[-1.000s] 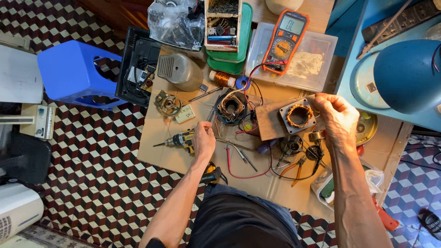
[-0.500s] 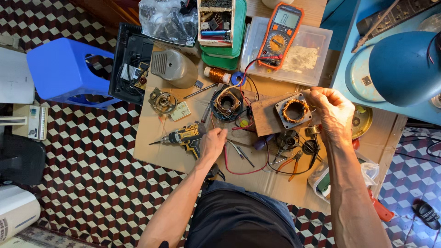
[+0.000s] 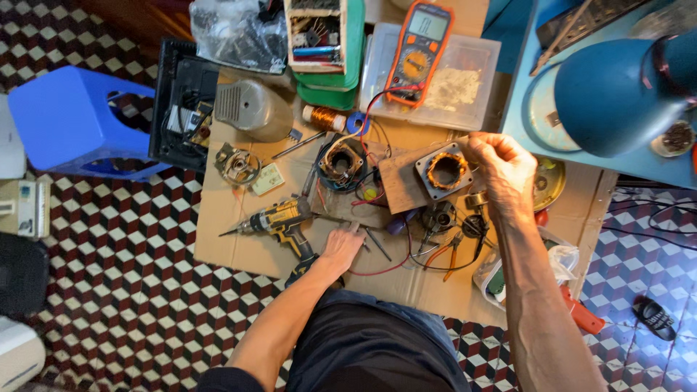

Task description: The person works on a small electrical component, likely a motor stator, on a cluttered workbench. They use a heat gun to apply heat to the component, then use a utility knife to scrape or trim material from it. A multimeter is visible on the table, suggesting electrical testing is part of the process.

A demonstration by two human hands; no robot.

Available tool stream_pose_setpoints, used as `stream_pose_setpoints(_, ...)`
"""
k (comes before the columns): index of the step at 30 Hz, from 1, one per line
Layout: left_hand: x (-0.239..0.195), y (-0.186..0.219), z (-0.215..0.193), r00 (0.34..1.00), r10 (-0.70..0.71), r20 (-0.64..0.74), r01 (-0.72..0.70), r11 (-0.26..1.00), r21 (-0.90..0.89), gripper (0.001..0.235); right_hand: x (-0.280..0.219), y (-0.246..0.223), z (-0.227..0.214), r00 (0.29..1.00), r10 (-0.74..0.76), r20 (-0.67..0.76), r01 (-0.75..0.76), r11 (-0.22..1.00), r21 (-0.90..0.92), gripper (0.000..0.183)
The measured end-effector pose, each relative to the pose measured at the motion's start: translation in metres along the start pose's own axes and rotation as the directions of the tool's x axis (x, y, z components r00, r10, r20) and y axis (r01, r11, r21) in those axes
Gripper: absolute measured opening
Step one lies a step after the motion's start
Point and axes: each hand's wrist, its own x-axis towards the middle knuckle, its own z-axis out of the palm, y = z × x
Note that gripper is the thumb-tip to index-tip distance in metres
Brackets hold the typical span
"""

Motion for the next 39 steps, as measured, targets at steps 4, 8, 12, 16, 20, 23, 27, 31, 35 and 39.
stream_pose_setpoints(4, 0.007, 0.007, -0.013, 0.959, 0.267, -0.091, -0.245, 0.948, 0.202, 0.019, 0.000, -0.006, 0.003, 0.997, 0.059, -0.045, -0.062, 0.996, -0.066, 0.018)
stream_pose_setpoints(8, 0.005, 0.013, -0.052, 0.916, 0.399, 0.033, -0.398, 0.898, 0.186, 0.026, -0.002, -0.012, 0.007, 0.997, 0.077, -0.019, -0.077, 0.996, -0.034, 0.018)
stream_pose_setpoints(12, -0.013, 0.049, -0.114, 0.901, 0.416, -0.128, -0.430, 0.894, -0.127, 0.013, -0.003, -0.016, 0.007, 0.994, 0.112, -0.021, -0.112, 0.994, -0.002, 0.018)
stream_pose_setpoints(16, -0.016, 0.097, -0.182, 0.966, 0.061, -0.250, -0.184, 0.843, -0.505, 0.015, -0.003, -0.017, 0.007, 0.993, 0.117, -0.016, -0.116, 0.992, 0.041, 0.020)
stream_pose_setpoints(20, 0.027, 0.115, -0.236, 0.904, -0.194, -0.382, -0.176, 0.644, -0.744, 0.028, -0.003, -0.013, 0.005, 0.992, 0.121, -0.022, -0.120, 0.991, 0.053, 0.020)
stream_pose_setpoints(23, 0.069, 0.120, -0.254, 0.877, -0.246, -0.413, -0.198, 0.598, -0.777, 0.027, -0.001, -0.008, 0.004, 0.993, 0.118, -0.026, -0.117, 0.992, 0.036, 0.021)
stream_pose_setpoints(27, 0.107, 0.130, -0.252, 0.885, -0.279, -0.374, -0.158, 0.575, -0.803, 0.025, 0.003, 0.000, 0.003, 0.993, 0.112, -0.025, -0.110, 0.990, 0.086, 0.022)
stream_pose_setpoints(31, 0.126, 0.139, -0.243, 0.889, -0.278, -0.363, -0.169, 0.537, -0.826, 0.025, 0.006, 0.005, 0.001, 0.997, 0.080, -0.017, -0.078, 0.995, 0.069, 0.022)
stream_pose_setpoints(35, 0.135, 0.141, -0.239, 0.927, -0.296, -0.231, -0.040, 0.534, -0.845, 0.030, 0.005, 0.008, -0.001, 0.997, 0.072, -0.004, -0.071, 0.994, 0.088, 0.022)
stream_pose_setpoints(39, 0.139, 0.139, -0.238, 0.942, -0.271, -0.197, -0.049, 0.472, -0.880, 0.029, 0.005, 0.005, -0.002, 0.996, 0.089, 0.004, -0.089, 0.993, 0.079, 0.022)
